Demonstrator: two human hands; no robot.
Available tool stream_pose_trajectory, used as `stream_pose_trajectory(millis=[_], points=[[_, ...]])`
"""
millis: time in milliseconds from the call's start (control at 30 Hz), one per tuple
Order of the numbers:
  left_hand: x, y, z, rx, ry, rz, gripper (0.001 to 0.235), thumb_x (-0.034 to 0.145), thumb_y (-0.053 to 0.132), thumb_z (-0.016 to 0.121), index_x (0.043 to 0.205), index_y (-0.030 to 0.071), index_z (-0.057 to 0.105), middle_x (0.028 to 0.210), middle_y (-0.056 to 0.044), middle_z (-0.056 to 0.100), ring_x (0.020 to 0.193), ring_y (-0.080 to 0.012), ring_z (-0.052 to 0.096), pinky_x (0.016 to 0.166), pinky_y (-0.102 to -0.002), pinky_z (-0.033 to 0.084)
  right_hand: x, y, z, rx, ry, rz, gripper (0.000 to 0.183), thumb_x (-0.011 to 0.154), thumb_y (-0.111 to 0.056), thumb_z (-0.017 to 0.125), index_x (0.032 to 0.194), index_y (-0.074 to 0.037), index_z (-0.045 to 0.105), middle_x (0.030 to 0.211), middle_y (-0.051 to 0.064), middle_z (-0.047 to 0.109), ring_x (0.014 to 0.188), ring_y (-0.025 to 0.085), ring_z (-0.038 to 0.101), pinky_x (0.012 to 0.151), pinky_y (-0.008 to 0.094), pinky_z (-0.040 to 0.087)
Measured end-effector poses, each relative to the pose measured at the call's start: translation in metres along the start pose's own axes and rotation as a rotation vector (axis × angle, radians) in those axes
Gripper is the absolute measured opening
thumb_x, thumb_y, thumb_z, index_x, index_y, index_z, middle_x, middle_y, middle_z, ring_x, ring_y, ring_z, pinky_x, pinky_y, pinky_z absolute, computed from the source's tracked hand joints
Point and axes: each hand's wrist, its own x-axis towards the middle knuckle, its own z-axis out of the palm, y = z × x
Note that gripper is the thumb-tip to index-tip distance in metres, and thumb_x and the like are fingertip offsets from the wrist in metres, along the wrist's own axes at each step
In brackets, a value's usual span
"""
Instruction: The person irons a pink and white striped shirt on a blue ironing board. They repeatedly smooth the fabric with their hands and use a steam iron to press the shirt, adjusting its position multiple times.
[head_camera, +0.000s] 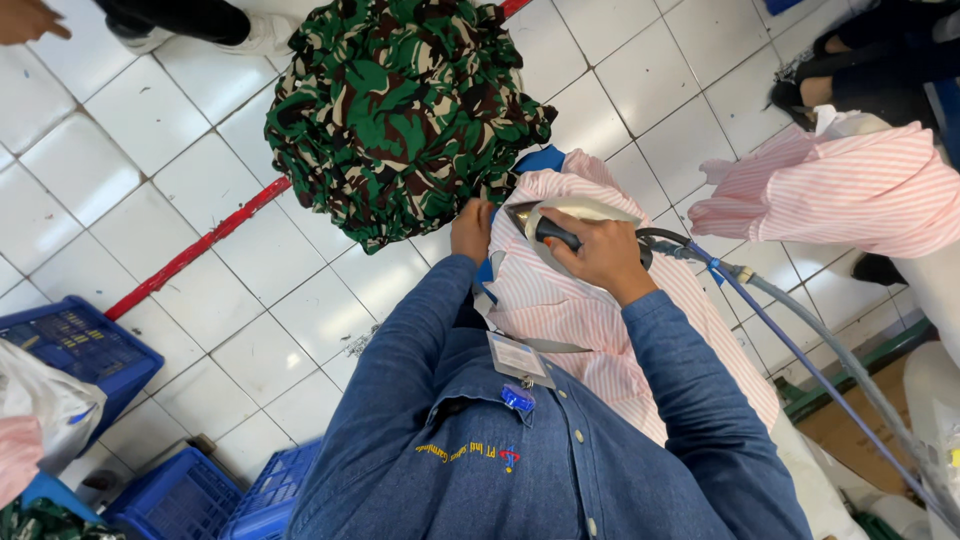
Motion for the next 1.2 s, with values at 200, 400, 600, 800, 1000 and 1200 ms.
stream_pose_trajectory(millis=[200, 400, 600, 800, 1000, 1200], points=[[-0.087, 0.037, -0.015, -0.285, 0.211, 0.247, 0.039, 0.101, 0.041, 0.021, 0.124, 0.014, 0.036, 0.124, -0.012, 0.034, 0.113, -0.0333, 0.045, 0.09, -0.047, 0.047, 0.008, -0.01, -0.008, 0.023, -0.187, -0.063, 0.043, 0.073, -0.046, 0.059, 0.115, -0.042, 0.064, 0.06, 0.008, 0.064, 0.062, 0.034, 0.065, 0.061, 0.043, 0.052], [-0.14, 0.016, -0.029, 0.023, -0.327, -0.141, 0.073, 0.087, 0.063, 0.054, 0.127, 0.003, 0.04, 0.119, -0.023, 0.056, 0.107, -0.0404, 0.058, 0.085, -0.049, 0.053, 0.003, 0.002, -0.007, 0.002, -0.301, -0.037, 0.044, 0.073, -0.044, 0.058, 0.117, -0.042, 0.063, 0.055, 0.009, 0.061, 0.063, 0.036, 0.065, 0.065, 0.043, 0.051], [-0.143, 0.032, -0.028, 0.437, 0.192, 0.447, 0.022, 0.093, 0.016, 0.053, 0.114, 0.017, 0.051, 0.107, -0.002, 0.048, 0.091, -0.0272, 0.056, 0.073, -0.035, 0.043, -0.029, 0.02, -0.017, 0.018, -0.312, -0.084, 0.045, 0.072, -0.044, 0.059, 0.117, -0.041, 0.063, 0.066, 0.005, 0.067, 0.064, 0.035, 0.065, 0.065, 0.042, 0.052], [-0.165, 0.044, 0.012, 0.62, -0.248, 1.001, 0.045, 0.088, 0.042, 0.053, 0.119, 0.011, 0.054, 0.1, -0.012, 0.058, 0.096, -0.0286, 0.059, 0.081, -0.041, 0.046, -0.049, 0.031, -0.028, 0.054, -0.283, -0.161, 0.042, 0.074, -0.039, 0.059, 0.115, -0.037, 0.066, 0.062, 0.006, 0.066, 0.059, 0.034, 0.064, 0.061, 0.04, 0.051], [-0.181, 0.036, -0.036, 0.622, -0.563, 0.984, 0.03, 0.094, 0.049, 0.042, 0.099, 0.022, 0.052, 0.087, 0.002, 0.055, 0.074, -0.0218, 0.063, 0.061, -0.037, 0.053, -0.077, 0.056, -0.036, 0.04, -0.23, -0.432, 0.042, 0.071, -0.042, 0.061, 0.113, -0.04, 0.066, 0.062, 0.003, 0.065, 0.06, 0.029, 0.064, 0.057, 0.039, 0.051], [-0.14, 0.032, -0.024, 0.099, 0.128, 0.373, 0.023, 0.091, 0.03, 0.059, 0.102, 0.011, 0.052, 0.094, -0.005, 0.046, 0.091, -0.0293, 0.057, 0.077, -0.038, 0.048, -0.117, 0.065, -0.053, 0.011, -0.201, -0.567, 0.038, 0.074, -0.043, 0.053, 0.109, -0.038, 0.066, 0.056, 0.003, 0.058, 0.05, 0.025, 0.059, 0.049, 0.036, 0.05]])
